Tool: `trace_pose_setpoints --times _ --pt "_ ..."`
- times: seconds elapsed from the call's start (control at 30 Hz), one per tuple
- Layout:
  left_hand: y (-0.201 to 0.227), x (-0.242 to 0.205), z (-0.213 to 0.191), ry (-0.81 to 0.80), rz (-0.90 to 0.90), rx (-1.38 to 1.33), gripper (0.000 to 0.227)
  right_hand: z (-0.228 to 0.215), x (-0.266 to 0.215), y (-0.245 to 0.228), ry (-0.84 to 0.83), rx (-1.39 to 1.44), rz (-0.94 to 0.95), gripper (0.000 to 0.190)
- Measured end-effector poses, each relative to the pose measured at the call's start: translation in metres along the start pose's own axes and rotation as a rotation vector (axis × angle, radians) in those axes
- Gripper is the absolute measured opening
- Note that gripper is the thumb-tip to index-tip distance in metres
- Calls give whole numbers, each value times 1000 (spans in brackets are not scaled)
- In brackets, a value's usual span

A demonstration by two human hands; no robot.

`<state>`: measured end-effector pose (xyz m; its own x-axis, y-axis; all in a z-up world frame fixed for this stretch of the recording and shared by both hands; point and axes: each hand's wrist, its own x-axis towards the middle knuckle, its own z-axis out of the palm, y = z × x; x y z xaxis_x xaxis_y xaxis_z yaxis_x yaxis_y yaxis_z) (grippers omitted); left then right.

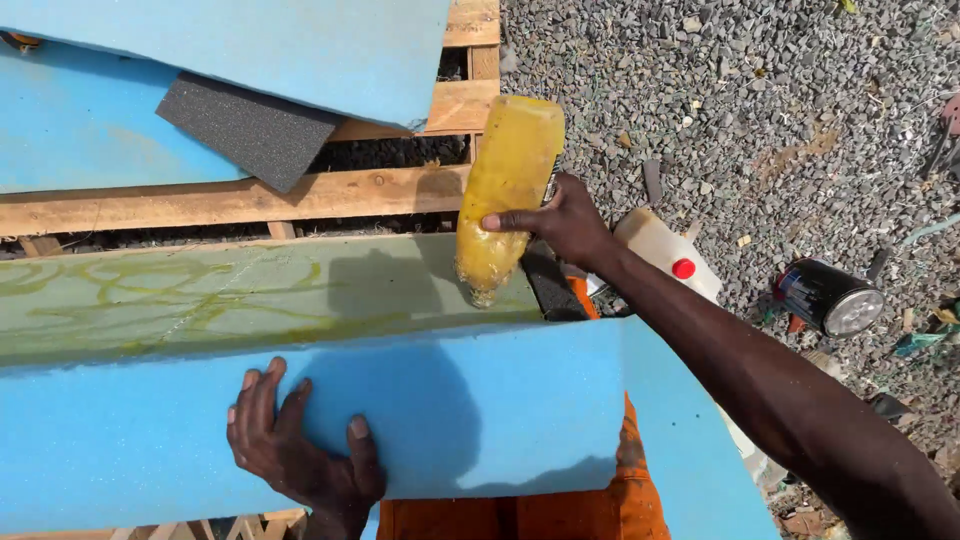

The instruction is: Applying adhesive to foam pieces and cutting them to size using a hand-held blade on a pallet workspace.

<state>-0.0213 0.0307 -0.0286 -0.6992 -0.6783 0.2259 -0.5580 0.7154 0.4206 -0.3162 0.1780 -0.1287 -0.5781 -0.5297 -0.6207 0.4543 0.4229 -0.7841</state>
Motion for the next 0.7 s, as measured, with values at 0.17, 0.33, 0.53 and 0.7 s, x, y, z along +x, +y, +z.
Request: trace_pose_setpoints --times 0.17,0.33,0.53,0.7 --pt "1 -7 11 -120 -59 101 61 -25 18 2 -315 225 87 55" --pt "11 5 21 -74 -36 98 53 -96 27 9 -241 -101 148 48" --pt "5 3 19 -57 54 66 50 -89 15 3 -179 -82 56 39" --pt "6 0 19 -32 37 70 48 -91 21 11 -178 -280 37 51"
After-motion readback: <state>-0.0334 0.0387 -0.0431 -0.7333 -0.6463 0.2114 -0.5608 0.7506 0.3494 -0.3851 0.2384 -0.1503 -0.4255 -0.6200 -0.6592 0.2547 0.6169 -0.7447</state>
